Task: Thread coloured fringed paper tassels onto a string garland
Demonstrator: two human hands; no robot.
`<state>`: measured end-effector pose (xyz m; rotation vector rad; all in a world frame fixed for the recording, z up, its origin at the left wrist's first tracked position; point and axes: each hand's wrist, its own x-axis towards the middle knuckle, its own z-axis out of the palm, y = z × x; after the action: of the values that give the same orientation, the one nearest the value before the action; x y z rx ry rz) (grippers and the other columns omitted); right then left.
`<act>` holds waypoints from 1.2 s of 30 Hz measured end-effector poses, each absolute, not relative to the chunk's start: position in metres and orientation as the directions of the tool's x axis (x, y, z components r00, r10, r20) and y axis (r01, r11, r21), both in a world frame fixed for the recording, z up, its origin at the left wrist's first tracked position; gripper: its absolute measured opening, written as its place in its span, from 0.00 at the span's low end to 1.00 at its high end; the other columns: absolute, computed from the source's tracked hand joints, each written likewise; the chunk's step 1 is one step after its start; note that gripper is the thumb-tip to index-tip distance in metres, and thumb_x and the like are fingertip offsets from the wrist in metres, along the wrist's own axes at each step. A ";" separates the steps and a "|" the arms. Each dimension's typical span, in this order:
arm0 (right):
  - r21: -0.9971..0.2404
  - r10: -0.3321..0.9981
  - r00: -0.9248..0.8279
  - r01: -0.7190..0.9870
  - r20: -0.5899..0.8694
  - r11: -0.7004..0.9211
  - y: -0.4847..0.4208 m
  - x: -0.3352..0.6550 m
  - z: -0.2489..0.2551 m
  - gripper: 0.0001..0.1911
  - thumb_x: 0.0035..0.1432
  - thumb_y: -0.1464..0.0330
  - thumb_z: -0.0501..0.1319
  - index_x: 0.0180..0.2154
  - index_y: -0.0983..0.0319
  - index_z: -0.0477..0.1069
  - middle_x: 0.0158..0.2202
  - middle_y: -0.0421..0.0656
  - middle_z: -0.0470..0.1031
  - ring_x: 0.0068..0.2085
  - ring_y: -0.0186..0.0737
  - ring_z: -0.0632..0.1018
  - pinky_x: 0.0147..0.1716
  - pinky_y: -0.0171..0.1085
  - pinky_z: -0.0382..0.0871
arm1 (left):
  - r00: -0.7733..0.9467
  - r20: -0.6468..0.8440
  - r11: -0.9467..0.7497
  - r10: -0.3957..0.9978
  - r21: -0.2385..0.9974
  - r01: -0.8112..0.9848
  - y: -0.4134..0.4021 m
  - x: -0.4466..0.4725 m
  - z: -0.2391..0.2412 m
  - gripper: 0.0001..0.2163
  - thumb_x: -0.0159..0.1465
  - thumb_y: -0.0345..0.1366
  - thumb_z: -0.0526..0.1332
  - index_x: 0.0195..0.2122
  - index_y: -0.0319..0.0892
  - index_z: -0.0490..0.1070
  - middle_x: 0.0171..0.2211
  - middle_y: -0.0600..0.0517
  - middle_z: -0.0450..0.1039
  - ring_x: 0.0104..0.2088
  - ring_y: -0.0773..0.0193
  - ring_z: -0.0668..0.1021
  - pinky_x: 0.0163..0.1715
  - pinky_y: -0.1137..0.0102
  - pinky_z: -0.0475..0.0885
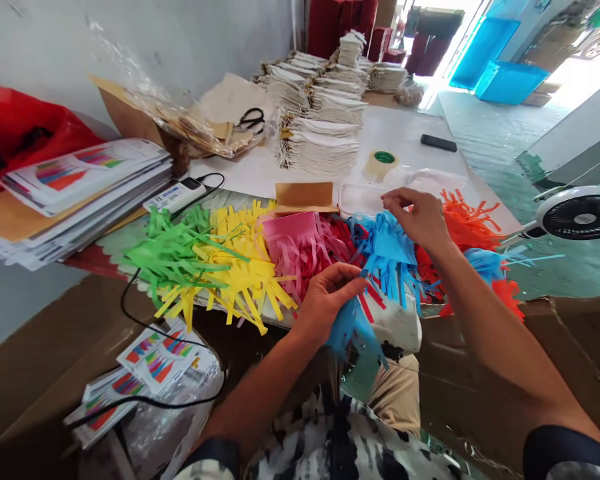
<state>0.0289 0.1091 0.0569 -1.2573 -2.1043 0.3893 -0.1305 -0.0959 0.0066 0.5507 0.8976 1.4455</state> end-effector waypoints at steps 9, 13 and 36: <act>-0.758 0.788 -0.456 0.306 0.413 0.575 -0.047 0.076 0.058 0.10 0.72 0.61 0.64 0.44 0.53 0.86 0.41 0.42 0.84 0.42 0.41 0.81 0.42 0.41 0.74 | 0.019 -0.190 0.142 0.982 0.663 -0.735 -0.105 -0.094 0.027 0.18 0.51 0.40 0.82 0.39 0.40 0.81 0.37 0.51 0.84 0.34 0.66 0.83 0.37 0.72 0.77; -0.769 0.821 -0.324 0.307 0.470 0.561 -0.077 0.095 0.050 0.06 0.68 0.63 0.68 0.43 0.51 0.86 0.39 0.41 0.83 0.40 0.41 0.80 0.38 0.40 0.73 | 0.037 -0.163 0.143 0.986 0.701 -0.699 -0.118 -0.075 0.027 0.17 0.51 0.40 0.82 0.37 0.39 0.81 0.35 0.50 0.85 0.34 0.66 0.84 0.39 0.72 0.77; -0.927 0.923 0.093 -0.021 0.372 0.376 -0.139 0.118 0.031 0.05 0.64 0.61 0.72 0.37 0.53 0.86 0.34 0.41 0.79 0.37 0.40 0.77 0.38 0.40 0.69 | 0.051 0.066 -0.041 0.997 0.922 -0.384 -0.153 -0.033 0.040 0.13 0.56 0.45 0.80 0.33 0.42 0.83 0.27 0.55 0.79 0.27 0.70 0.77 0.31 0.73 0.74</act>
<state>0.1178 -0.1385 0.0310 -0.9374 -1.2760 0.8808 -0.0330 -0.1534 0.0403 0.9819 0.8448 1.3628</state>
